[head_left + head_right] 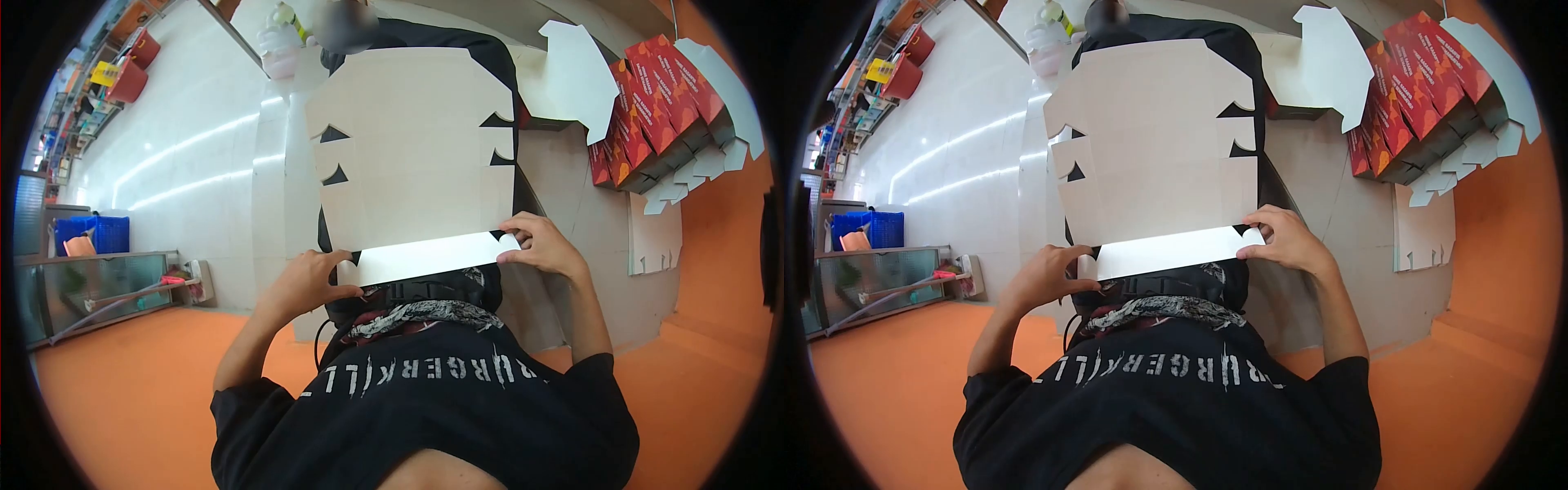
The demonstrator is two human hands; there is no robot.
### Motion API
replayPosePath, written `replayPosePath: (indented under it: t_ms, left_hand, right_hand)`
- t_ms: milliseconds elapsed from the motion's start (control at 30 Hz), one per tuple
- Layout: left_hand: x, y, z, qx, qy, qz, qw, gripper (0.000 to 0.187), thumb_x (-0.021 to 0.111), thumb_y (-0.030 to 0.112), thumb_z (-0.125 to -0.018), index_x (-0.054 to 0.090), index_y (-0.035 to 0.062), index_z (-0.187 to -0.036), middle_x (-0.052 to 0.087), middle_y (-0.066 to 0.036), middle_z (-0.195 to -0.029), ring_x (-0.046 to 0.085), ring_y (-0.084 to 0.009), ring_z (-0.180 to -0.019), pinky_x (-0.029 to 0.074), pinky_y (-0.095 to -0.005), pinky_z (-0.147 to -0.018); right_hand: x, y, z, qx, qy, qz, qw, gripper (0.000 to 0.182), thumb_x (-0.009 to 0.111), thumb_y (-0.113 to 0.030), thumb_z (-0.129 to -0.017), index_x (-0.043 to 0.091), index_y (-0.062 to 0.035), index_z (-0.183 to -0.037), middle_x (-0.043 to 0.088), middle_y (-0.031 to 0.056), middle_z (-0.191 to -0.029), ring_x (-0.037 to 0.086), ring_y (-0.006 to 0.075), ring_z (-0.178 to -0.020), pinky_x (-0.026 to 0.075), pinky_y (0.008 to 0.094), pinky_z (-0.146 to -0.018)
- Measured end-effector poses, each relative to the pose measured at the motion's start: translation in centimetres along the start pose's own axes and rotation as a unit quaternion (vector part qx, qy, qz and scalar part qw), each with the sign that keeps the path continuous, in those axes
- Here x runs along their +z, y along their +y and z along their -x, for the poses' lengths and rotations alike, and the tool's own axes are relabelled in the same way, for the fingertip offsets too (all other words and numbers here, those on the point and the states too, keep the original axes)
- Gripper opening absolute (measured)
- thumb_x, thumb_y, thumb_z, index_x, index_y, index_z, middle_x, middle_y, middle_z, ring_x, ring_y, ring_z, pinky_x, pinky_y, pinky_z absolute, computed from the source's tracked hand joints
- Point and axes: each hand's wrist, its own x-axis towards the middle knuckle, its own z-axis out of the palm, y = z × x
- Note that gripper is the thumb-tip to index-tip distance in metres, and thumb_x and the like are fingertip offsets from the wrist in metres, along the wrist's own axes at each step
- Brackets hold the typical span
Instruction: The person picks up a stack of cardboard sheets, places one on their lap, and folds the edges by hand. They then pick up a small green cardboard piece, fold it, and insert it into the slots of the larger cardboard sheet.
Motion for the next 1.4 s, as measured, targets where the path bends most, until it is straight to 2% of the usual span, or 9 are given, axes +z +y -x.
replayPosePath:
  t_ms: [167,333,533,700,900,1033,1100,1300,1400]
  left_hand:
    - [0.2,-0.3,-0.5,-0.017,-0.020,0.032,0.999,0.055,0.084,0.029,-0.067,0.063,-0.0022,-0.107,0.064,-0.017,-0.069,0.063,-0.0302,-0.063,0.049,-0.0366,-0.063]
    - [0.4,-0.3,-0.2,0.007,0.055,0.006,0.998,0.054,0.084,0.025,-0.066,0.062,-0.0003,-0.109,0.065,-0.016,-0.076,0.064,-0.0304,-0.069,0.050,-0.0364,-0.066]
    - [0.7,-1.2,-0.9,0.028,0.188,-0.022,0.982,0.053,0.082,0.017,-0.068,0.061,0.0013,-0.113,0.066,-0.017,-0.091,0.064,-0.0307,-0.072,0.052,-0.0374,-0.068]
    - [-0.5,-2.0,-1.2,0.066,0.263,-0.054,0.961,0.051,0.081,0.019,-0.070,0.058,0.0062,-0.114,0.063,-0.009,-0.086,0.063,-0.0263,-0.068,0.051,-0.0371,-0.061]
    - [-1.7,-2.5,-1.1,0.119,0.370,-0.088,0.917,0.052,0.084,0.012,-0.065,0.062,0.0041,-0.112,0.067,-0.010,-0.092,0.064,-0.0222,-0.071,0.053,-0.0334,-0.063]
    - [-1.3,-2.7,-1.2,0.145,0.397,-0.118,0.899,0.050,0.083,0.019,-0.067,0.062,0.0074,-0.111,0.066,-0.006,-0.088,0.063,-0.0234,-0.070,0.051,-0.0341,-0.063]
    - [-0.9,-2.9,-1.3,0.142,0.407,-0.128,0.893,0.050,0.082,0.021,-0.067,0.063,0.0074,-0.111,0.066,-0.006,-0.087,0.063,-0.0238,-0.070,0.051,-0.0346,-0.064]
    - [0.7,-3.8,-2.1,0.066,0.246,-0.129,0.959,0.056,0.083,0.026,-0.066,0.062,0.0075,-0.114,0.066,-0.009,-0.085,0.066,-0.0250,-0.072,0.052,-0.0372,-0.066]
    - [0.9,-4.0,-2.0,0.099,0.291,-0.134,0.942,0.058,0.083,0.028,-0.066,0.061,0.0080,-0.116,0.065,-0.009,-0.081,0.065,-0.0260,-0.070,0.051,-0.0376,-0.065]
  right_hand:
    - [0.5,0.2,-0.1,-0.053,-0.036,0.082,0.995,0.059,0.087,-0.024,-0.064,0.064,0.0027,-0.111,0.053,0.0111,-0.102,0.057,0.0240,-0.085,0.049,0.0312,-0.076]
    - [1.6,-0.1,0.0,-0.082,-0.001,0.155,0.985,0.050,0.085,-0.020,-0.065,0.063,0.0026,-0.104,0.047,0.0148,-0.106,0.059,0.0325,-0.088,0.049,0.0381,-0.081]
    - [1.8,-1.8,-0.4,-0.157,0.179,0.176,0.955,0.045,0.083,-0.012,-0.066,0.058,0.0015,-0.102,0.043,0.0137,-0.108,0.059,0.0308,-0.089,0.051,0.0391,-0.077]
    - [1.8,-3.0,-1.1,-0.170,0.241,0.178,0.939,0.047,0.084,-0.012,-0.065,0.057,0.0003,-0.102,0.043,0.0119,-0.109,0.058,0.0270,-0.085,0.051,0.0372,-0.074]
    - [1.3,-3.3,-1.4,-0.255,0.306,0.172,0.901,0.047,0.084,-0.012,-0.066,0.057,-0.0003,-0.103,0.044,0.0107,-0.107,0.057,0.0248,-0.082,0.051,0.0346,-0.070]
    - [0.9,-3.3,-1.3,-0.293,0.331,0.178,0.879,0.048,0.085,-0.011,-0.065,0.057,-0.0005,-0.103,0.044,0.0106,-0.106,0.056,0.0238,-0.080,0.049,0.0330,-0.067]
    - [1.3,-3.1,-1.1,-0.284,0.313,0.178,0.889,0.047,0.084,-0.013,-0.067,0.057,-0.0005,-0.103,0.044,0.0109,-0.106,0.057,0.0247,-0.080,0.050,0.0335,-0.068]
    - [3.5,-1.0,-1.8,-0.172,0.199,0.202,0.943,0.048,0.082,-0.021,-0.070,0.058,-0.0001,-0.106,0.046,0.0127,-0.110,0.062,0.0294,-0.084,0.053,0.0380,-0.073]
    - [4.0,-0.8,-1.6,-0.138,0.187,0.214,0.949,0.051,0.082,-0.023,-0.069,0.059,0.0003,-0.108,0.047,0.0135,-0.111,0.062,0.0300,-0.086,0.052,0.0400,-0.075]
